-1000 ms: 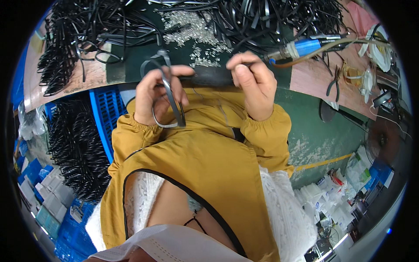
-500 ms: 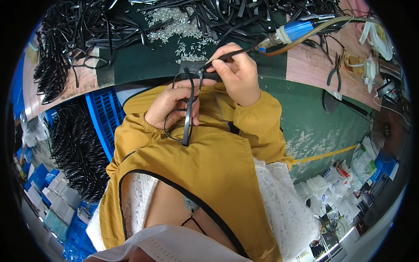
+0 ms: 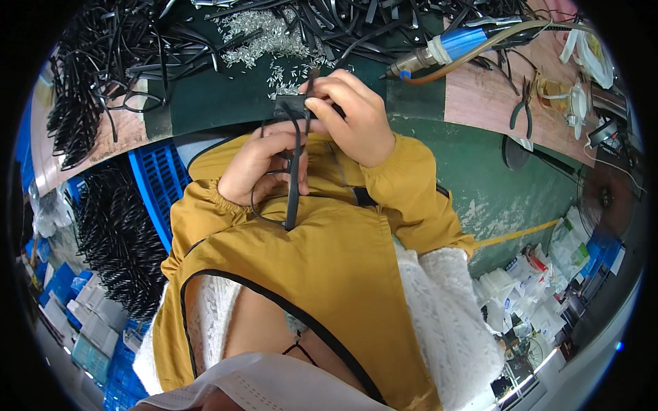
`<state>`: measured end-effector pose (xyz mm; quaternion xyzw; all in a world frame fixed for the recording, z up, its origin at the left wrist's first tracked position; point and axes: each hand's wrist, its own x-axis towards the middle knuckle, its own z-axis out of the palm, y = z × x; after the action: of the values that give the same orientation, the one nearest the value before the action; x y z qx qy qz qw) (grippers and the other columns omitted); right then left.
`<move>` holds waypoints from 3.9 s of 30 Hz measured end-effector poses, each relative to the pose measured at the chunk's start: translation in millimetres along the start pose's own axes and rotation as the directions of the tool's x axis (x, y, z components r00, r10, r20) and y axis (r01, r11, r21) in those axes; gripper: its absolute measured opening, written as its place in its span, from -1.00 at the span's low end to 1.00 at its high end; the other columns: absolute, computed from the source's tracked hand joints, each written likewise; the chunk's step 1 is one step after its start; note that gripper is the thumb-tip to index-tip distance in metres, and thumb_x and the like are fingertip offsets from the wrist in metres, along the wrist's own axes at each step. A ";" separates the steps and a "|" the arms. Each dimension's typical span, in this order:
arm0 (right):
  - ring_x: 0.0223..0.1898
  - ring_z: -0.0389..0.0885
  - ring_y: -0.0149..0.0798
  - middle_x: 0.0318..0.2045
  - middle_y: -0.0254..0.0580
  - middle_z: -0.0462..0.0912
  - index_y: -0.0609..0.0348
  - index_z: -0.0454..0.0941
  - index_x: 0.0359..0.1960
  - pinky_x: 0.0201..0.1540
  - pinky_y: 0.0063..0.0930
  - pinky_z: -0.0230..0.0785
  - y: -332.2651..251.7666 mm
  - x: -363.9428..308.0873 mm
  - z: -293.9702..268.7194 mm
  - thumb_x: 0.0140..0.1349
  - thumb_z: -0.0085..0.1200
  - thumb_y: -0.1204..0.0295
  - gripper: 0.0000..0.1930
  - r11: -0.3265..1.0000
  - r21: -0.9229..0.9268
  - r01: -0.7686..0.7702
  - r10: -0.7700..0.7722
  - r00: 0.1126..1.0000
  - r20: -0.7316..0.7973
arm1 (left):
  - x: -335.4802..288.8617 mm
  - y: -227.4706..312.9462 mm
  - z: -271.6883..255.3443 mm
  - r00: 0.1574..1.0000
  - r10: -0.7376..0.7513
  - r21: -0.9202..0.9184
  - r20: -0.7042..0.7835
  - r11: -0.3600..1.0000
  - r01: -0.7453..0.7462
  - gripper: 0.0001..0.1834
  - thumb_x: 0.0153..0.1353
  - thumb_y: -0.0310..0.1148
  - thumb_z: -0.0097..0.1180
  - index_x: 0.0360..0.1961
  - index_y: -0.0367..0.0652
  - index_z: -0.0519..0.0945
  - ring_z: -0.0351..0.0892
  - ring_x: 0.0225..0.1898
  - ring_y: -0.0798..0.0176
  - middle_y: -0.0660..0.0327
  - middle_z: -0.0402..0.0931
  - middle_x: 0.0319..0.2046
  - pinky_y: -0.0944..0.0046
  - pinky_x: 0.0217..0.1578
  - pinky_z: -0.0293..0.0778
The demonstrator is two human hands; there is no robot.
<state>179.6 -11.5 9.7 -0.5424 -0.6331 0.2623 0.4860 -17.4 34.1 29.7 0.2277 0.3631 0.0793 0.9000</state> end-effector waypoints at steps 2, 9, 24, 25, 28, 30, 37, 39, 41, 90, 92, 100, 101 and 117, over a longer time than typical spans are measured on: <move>-0.27 0.71 -0.27 -0.26 -0.08 0.71 0.32 0.65 -0.14 -0.24 -0.51 0.57 -4.4 -5.4 -8.1 0.28 0.16 0.69 -0.85 0.994 -0.056 0.090 -0.097 0.984 -0.150 | -0.3 5.1 -1.0 0.992 0.114 0.059 0.043 0.991 -0.117 -0.47 0.40 -0.31 -0.07 0.34 -0.31 0.46 0.65 -0.51 0.20 0.13 0.58 -0.51 0.28 -0.40 0.62; -0.32 0.52 -0.36 -0.26 -0.15 0.57 0.40 0.44 0.04 -0.29 -0.52 0.40 56.7 17.8 -96.5 0.42 -0.07 0.56 -0.78 0.962 0.012 0.274 -0.112 0.433 -0.894 | 17.4 8.4 5.9 0.941 0.321 0.106 0.108 0.937 -0.332 -0.29 0.46 -0.20 -0.03 0.52 -0.31 0.14 0.69 -0.49 0.19 0.05 0.67 -0.29 0.35 -0.44 0.58; -0.33 0.40 -0.36 -0.28 -0.33 0.42 0.10 0.30 0.31 -0.47 -0.47 0.38 57.2 90.4 -100.5 0.42 0.11 0.07 -0.43 0.453 0.834 0.315 0.228 0.863 -0.451 | -3.2 3.1 -7.0 0.947 0.311 -0.089 0.078 0.949 -0.304 -0.32 0.43 -0.30 -0.06 0.54 -0.21 0.16 0.67 -0.49 0.19 0.10 0.61 -0.40 0.32 -0.41 0.59; -0.37 0.41 -0.36 -0.30 -0.34 0.43 0.09 0.28 0.34 -0.51 -0.47 0.34 53.8 85.4 -91.8 0.39 0.13 0.05 -0.39 0.401 0.867 0.294 0.185 0.901 -0.392 | 0.2 3.4 -5.9 0.970 0.235 -0.060 0.064 0.971 -0.231 -0.33 0.43 -0.30 -0.03 0.52 -0.22 0.18 0.67 -0.50 0.19 0.08 0.62 -0.39 0.33 -0.41 0.59; -0.58 0.35 -0.45 -0.46 -0.40 0.41 0.03 0.41 0.19 -0.60 -0.56 0.18 46.2 78.7 -69.6 0.45 0.05 0.01 -0.54 0.316 0.937 0.151 -0.165 0.981 -0.102 | 2.5 3.2 -9.3 0.965 0.262 -0.083 -0.015 0.961 -0.262 -0.50 0.42 -0.28 -0.02 0.32 -0.26 0.42 0.67 -0.50 0.19 0.12 0.60 -0.42 0.32 -0.41 0.60; -0.54 0.35 -0.47 -0.44 -0.40 0.42 0.00 0.48 0.14 -0.55 -0.59 0.19 45.2 61.7 -50.7 0.48 0.02 0.03 -0.60 0.363 0.920 0.149 -0.010 0.988 -0.156 | 0.1 2.0 -14.9 0.940 0.341 -0.177 -0.013 0.924 -0.338 -0.62 0.42 -0.27 -0.02 0.12 -0.27 0.57 0.67 -0.47 0.21 0.18 0.57 -0.45 0.31 -0.41 0.61; -0.55 0.39 -0.45 -0.44 -0.40 0.46 -0.12 0.55 0.00 -0.56 -0.59 0.18 63.6 37.6 -34.3 0.49 0.00 -0.01 -0.69 0.488 0.852 0.192 0.146 0.944 -0.297 | -10.3 -33.3 -5.0 0.989 0.112 -0.230 -0.093 0.964 -0.130 -0.51 0.47 -0.13 0.09 0.25 -0.25 0.48 0.58 -0.51 0.28 0.25 0.54 -0.45 0.38 -0.53 0.45; -0.56 0.41 -0.44 -0.45 -0.40 0.48 -0.13 0.55 -0.03 -0.57 -0.59 0.19 57.0 37.1 -36.6 0.49 0.01 -0.03 -0.68 0.482 0.852 0.206 0.151 0.938 -0.312 | -8.3 -42.8 -0.8 0.998 0.037 -0.270 -0.056 0.961 -0.050 -0.49 0.48 -0.11 0.09 0.28 -0.22 0.44 0.58 -0.53 0.32 0.25 0.55 -0.46 0.42 -0.54 0.50; -0.55 0.44 -0.39 -0.46 -0.33 0.49 -0.04 0.52 0.00 -0.56 -0.54 0.23 44.6 35.3 -33.6 0.50 -0.02 0.02 -0.67 0.486 0.843 0.232 0.144 0.930 -0.339 | -1.1 -47.7 1.3 0.991 -0.108 -0.313 -0.077 0.946 0.078 -0.58 0.43 -0.11 0.20 0.18 -0.05 0.48 0.57 -0.54 0.37 0.29 0.55 -0.48 0.45 -0.56 0.48; -0.57 0.39 -0.41 -0.49 -0.38 0.47 -0.08 0.52 -0.11 -0.59 -0.55 0.15 51.4 57.6 -21.9 0.47 0.02 0.00 -0.70 0.579 0.783 0.225 0.167 0.908 -0.384 | -0.6 -24.4 -18.3 0.973 0.231 -0.388 0.016 0.898 -0.206 -0.38 0.37 -0.16 -0.17 0.31 -0.39 0.43 0.64 -0.49 0.20 0.14 0.60 -0.48 0.32 -0.44 0.58; -0.57 0.39 -0.41 -0.50 -0.37 0.47 -0.08 0.52 -0.12 -0.60 -0.56 0.15 57.1 56.0 -22.5 0.46 0.03 -0.01 -0.70 0.568 0.792 0.224 0.191 0.900 -0.391 | -5.4 -10.9 -23.7 0.951 0.304 -0.373 0.052 0.889 -0.264 -0.33 0.33 -0.17 -0.15 0.36 -0.40 0.39 0.65 -0.36 0.18 0.14 0.59 -0.36 0.29 -0.31 0.59; -0.57 0.44 -0.41 -0.45 -0.32 0.50 -0.03 0.52 -0.07 -0.56 -0.56 0.25 40.0 60.7 -27.5 0.46 0.00 -0.02 -0.65 0.374 0.909 0.185 0.149 0.955 -0.255 | 13.0 -15.0 7.8 0.535 0.835 0.251 -0.131 0.550 -0.797 -0.49 0.15 -0.74 0.10 0.16 -0.29 0.41 0.54 0.01 0.25 0.13 0.49 -0.06 0.31 0.10 0.47; -0.56 0.47 -0.39 -0.42 -0.30 0.53 0.01 0.52 -0.05 -0.52 -0.54 0.31 36.3 60.4 -25.7 0.47 -0.01 -0.02 -0.63 0.295 0.941 0.166 0.100 0.974 -0.203 | 18.3 -23.3 12.3 0.457 0.886 0.316 -0.077 0.457 -0.832 -0.53 0.16 -0.77 0.11 0.10 -0.25 0.42 0.53 0.02 0.26 0.12 0.48 -0.04 0.31 0.08 0.46; -0.62 0.36 -0.36 -0.52 -0.33 0.42 0.05 0.45 0.08 -0.57 -0.48 0.21 38.6 58.4 -16.8 0.45 0.10 0.06 -0.62 0.424 0.900 0.101 0.121 0.979 -0.167 | 2.7 -45.4 -2.5 0.523 0.793 0.806 0.312 0.070 -0.587 -0.53 0.18 -0.82 0.09 0.11 -0.25 0.53 0.68 0.07 -0.16 -0.26 0.51 0.22 0.18 -0.10 0.61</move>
<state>214.9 50.8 2.4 -0.2241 -0.3360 0.5062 0.7620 -18.2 -4.3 5.2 0.7683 0.2879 0.3335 0.4642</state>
